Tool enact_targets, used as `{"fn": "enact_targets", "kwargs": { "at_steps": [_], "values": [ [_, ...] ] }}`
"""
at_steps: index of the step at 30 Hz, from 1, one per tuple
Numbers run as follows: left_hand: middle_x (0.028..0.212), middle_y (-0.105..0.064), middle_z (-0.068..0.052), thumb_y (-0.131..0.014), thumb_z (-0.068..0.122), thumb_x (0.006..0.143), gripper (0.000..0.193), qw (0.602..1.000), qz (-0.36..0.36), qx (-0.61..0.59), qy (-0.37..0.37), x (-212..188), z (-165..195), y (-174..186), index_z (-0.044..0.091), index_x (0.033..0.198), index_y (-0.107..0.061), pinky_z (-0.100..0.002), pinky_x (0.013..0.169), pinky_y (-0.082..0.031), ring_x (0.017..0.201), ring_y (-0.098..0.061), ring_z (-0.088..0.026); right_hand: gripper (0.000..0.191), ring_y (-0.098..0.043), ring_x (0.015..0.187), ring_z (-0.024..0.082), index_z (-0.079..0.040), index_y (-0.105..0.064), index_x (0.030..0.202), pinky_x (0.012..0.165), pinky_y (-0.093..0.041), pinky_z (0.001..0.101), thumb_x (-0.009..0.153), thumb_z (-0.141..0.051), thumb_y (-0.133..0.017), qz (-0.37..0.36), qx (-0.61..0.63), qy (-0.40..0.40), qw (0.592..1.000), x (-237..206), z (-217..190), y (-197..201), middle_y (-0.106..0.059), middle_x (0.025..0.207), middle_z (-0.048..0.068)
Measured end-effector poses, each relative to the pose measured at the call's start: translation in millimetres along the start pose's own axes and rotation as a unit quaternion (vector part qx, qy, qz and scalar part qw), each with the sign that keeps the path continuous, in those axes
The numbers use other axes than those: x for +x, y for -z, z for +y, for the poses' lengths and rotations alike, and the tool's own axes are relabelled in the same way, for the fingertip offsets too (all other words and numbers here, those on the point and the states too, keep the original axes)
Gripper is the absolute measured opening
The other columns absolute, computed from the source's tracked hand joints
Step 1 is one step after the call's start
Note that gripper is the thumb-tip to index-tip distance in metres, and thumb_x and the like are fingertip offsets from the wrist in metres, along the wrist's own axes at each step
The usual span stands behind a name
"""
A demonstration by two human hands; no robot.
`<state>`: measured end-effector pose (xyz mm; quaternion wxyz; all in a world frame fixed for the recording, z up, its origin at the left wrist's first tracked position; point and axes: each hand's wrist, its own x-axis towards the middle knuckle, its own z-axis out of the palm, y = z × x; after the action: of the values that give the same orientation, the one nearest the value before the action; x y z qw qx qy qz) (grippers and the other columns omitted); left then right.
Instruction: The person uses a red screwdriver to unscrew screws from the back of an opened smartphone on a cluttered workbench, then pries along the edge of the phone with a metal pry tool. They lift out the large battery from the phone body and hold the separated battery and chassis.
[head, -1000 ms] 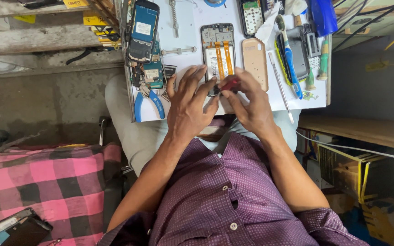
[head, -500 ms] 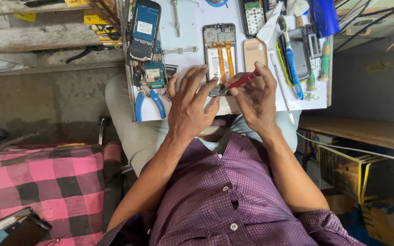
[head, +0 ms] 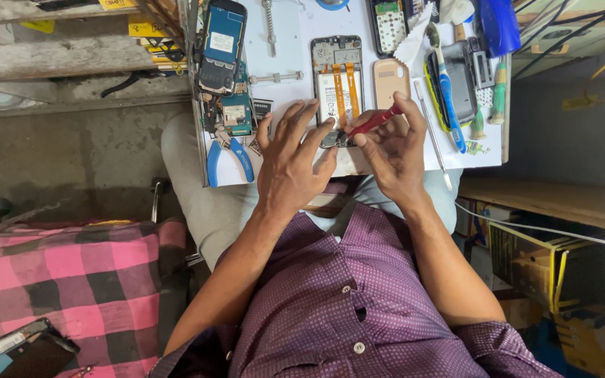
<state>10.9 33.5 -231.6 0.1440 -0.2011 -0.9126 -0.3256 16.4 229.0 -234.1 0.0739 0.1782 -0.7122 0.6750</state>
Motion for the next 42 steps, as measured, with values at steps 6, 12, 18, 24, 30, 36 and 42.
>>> {"fn": "enact_targets", "kwargs": {
  "at_steps": [6,12,18,24,30,36,42],
  "values": [
    [0.15,-0.051,-0.009,-0.079,0.025,0.088,0.043,1.0,-0.011,-0.003,0.009,0,1,1,0.011,0.127,-0.069,-0.054,0.124,-0.02,0.143,-0.048,-0.026,0.077,-0.065,0.12,0.027,-0.02,-0.017,0.164,0.108,-0.057,0.0398,0.109,0.013,-0.061,0.008,0.02,-0.017,1.0,1,0,-1,-0.056,0.13,0.02],
    [0.156,-0.047,-0.006,-0.082,0.028,0.086,0.035,1.0,0.002,-0.03,0.006,-1,1,5,0.016,0.118,-0.075,-0.055,0.123,-0.02,0.146,-0.045,-0.027,0.078,-0.07,0.118,0.028,-0.019,-0.014,0.163,0.109,-0.058,0.0411,0.11,0.013,-0.062,0.048,0.061,-0.031,0.997,2,-4,3,-0.063,0.125,0.021],
    [0.151,-0.055,-0.003,-0.085,0.023,0.087,0.014,0.998,0.031,-0.045,-0.009,-1,2,4,0.018,0.099,-0.08,-0.054,0.122,-0.021,0.144,-0.049,-0.025,0.078,-0.069,0.12,0.03,-0.017,-0.015,0.161,0.11,-0.058,0.0427,0.109,0.013,-0.064,0.051,0.081,-0.041,0.995,1,-3,4,-0.062,0.13,0.022],
    [0.149,-0.057,-0.003,-0.083,0.019,0.089,0.011,0.997,0.035,-0.066,0.0,6,9,4,0.017,0.098,-0.078,-0.053,0.123,-0.023,0.142,-0.051,-0.026,0.078,-0.07,0.112,0.025,-0.019,-0.012,0.162,0.103,-0.057,0.0368,0.113,0.012,-0.064,0.159,0.073,-0.006,0.985,-2,-2,17,-0.064,0.125,0.02],
    [0.145,-0.058,-0.007,-0.084,0.02,0.087,0.015,0.997,-0.002,-0.074,-0.016,37,31,-14,0.014,0.093,-0.071,-0.056,0.118,-0.022,0.14,-0.051,-0.026,0.082,-0.064,0.101,0.018,-0.02,-0.006,0.165,0.105,-0.054,0.0333,0.12,0.014,-0.065,0.303,0.033,0.04,0.952,-4,-3,47,-0.061,0.121,0.016],
    [0.142,-0.058,-0.006,-0.083,0.019,0.088,0.017,0.998,0.014,-0.046,-0.052,75,47,-39,0.013,0.097,-0.07,-0.056,0.12,-0.022,0.138,-0.052,-0.028,0.083,-0.062,0.102,0.017,-0.02,-0.007,0.164,0.105,-0.054,0.0327,0.117,0.015,-0.065,0.323,0.023,0.049,0.945,-6,-1,47,-0.061,0.119,0.016],
    [0.141,-0.059,-0.008,-0.082,0.021,0.089,0.019,0.996,0.016,-0.059,-0.062,83,50,-45,0.011,0.102,-0.072,-0.056,0.119,-0.021,0.135,-0.052,-0.029,0.082,-0.064,0.102,0.017,-0.02,-0.006,0.164,0.105,-0.054,0.0318,0.117,0.015,-0.064,0.316,0.03,0.044,0.947,-7,0,49,-0.062,0.12,0.016]
  ]
}}
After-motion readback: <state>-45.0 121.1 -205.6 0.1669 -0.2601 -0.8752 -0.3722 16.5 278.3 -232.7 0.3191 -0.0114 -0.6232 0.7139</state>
